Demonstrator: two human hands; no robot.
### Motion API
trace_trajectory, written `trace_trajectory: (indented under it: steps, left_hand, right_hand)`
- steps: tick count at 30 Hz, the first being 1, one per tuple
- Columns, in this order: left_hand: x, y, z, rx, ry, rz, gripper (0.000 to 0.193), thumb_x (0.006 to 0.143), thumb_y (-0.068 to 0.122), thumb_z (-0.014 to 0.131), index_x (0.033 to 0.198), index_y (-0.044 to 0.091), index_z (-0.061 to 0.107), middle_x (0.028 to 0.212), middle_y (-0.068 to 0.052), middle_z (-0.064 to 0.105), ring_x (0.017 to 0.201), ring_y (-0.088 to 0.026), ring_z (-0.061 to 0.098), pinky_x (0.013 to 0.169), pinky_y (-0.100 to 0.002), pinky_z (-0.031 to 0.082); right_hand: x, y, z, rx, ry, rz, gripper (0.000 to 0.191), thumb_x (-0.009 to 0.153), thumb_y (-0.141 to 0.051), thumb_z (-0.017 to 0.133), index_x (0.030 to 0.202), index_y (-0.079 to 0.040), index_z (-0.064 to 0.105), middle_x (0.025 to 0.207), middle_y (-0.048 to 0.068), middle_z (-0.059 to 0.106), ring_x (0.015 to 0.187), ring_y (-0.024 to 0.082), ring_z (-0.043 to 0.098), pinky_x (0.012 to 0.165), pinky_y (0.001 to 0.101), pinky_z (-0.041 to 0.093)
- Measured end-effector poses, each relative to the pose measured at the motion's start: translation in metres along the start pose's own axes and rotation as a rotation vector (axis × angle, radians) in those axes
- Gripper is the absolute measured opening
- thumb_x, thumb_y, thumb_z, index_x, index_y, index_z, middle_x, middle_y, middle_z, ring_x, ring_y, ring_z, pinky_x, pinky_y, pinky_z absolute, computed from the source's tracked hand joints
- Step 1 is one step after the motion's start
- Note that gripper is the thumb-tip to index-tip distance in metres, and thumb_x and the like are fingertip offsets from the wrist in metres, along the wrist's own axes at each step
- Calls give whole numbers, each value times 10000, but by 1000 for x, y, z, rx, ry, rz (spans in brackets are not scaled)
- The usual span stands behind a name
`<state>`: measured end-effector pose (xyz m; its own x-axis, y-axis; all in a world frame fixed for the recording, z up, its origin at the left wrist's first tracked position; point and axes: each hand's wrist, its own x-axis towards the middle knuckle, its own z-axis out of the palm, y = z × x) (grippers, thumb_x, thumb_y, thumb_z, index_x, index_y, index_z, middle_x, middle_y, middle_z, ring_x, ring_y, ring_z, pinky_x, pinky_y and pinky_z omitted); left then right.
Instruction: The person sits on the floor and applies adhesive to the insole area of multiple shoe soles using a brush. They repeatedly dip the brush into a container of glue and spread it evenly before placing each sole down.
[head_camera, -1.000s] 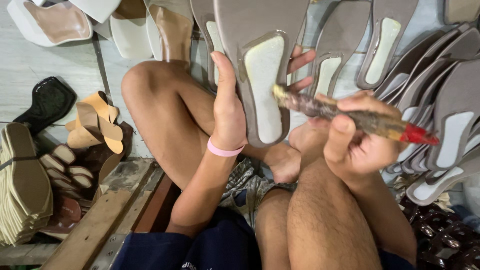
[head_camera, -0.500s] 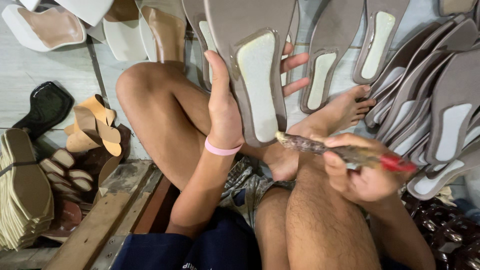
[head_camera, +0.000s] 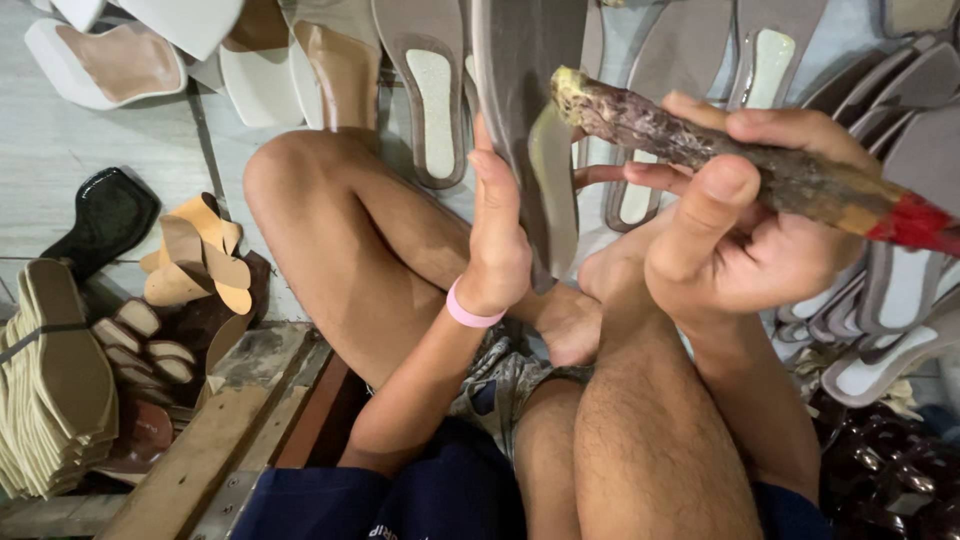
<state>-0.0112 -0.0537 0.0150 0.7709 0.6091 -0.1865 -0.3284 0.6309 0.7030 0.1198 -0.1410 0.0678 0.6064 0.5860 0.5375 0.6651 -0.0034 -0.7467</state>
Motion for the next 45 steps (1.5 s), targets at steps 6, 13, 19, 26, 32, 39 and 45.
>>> trace_trajectory:
  steps: [6, 13, 19, 26, 32, 39, 45]
  left_hand:
    - [2, 1, 2, 237, 44, 68, 709, 1154, 615, 252, 1617, 88, 151, 1549, -117, 382, 1410, -254, 433, 1218, -403, 376]
    - [1, -10, 0, 63, -34, 79, 683, 1180, 598, 309, 1643, 125, 143, 1417, -123, 478, 1303, -232, 518, 1143, -389, 462]
    - [4, -13, -2, 133, 8, 132, 685, 1179, 614, 316, 1634, 122, 171, 1399, -104, 468, 1244, -199, 512, 1049, -339, 491]
    - [6, 4, 2, 99, 38, 122, 662, 1177, 613, 303, 1616, 123, 221, 1393, -106, 466, 1246, -205, 520, 971, -371, 543]
    - [12, 13, 6, 1, 99, 123, 605, 1181, 606, 288, 1553, 129, 301, 1387, -93, 474, 1250, -220, 522, 918, -408, 561]
    - [15, 15, 3, -150, 159, 114, 602, 1189, 617, 294, 1459, 84, 367, 1357, -109, 489, 1249, -233, 525, 926, -444, 552]
    - [20, 10, 0, -193, 117, 132, 635, 1177, 636, 295, 1475, 82, 385, 1383, -99, 484, 1280, -235, 519, 962, -485, 558]
  right_hand:
    - [-4, -8, 10, 141, -16, 82, 372, 1184, -227, 535, 1224, 139, 482, 1186, 218, 629, 842, 282, 797, 649, 274, 678]
    - [-10, -11, 6, 152, -51, 68, 313, 1146, -191, 572, 1219, 107, 509, 1063, 228, 663, 865, 295, 809, 627, 277, 662]
    - [-16, -11, -2, 189, -146, 17, 269, 1122, -141, 588, 1185, 103, 494, 986, 236, 680, 892, 254, 799, 613, 249, 687]
    - [-45, 3, -5, 253, -143, -43, 186, 1007, -38, 686, 1149, 31, 588, 993, 198, 731, 749, 101, 741, 497, 256, 534]
    - [-66, 2, -16, 501, -267, 109, 302, 966, 47, 703, 1231, 10, 564, 1085, 232, 733, 579, -23, 616, 421, 166, 466]
    - [-70, -18, -48, 162, -442, 8, 329, 988, -12, 705, 1259, -3, 519, 859, 51, 665, 620, 57, 641, 438, 192, 472]
    - [-57, -3, -73, 973, -635, 479, 297, 1027, 14, 663, 1311, 8, 578, 1204, 132, 618, 797, 94, 715, 557, 218, 602]
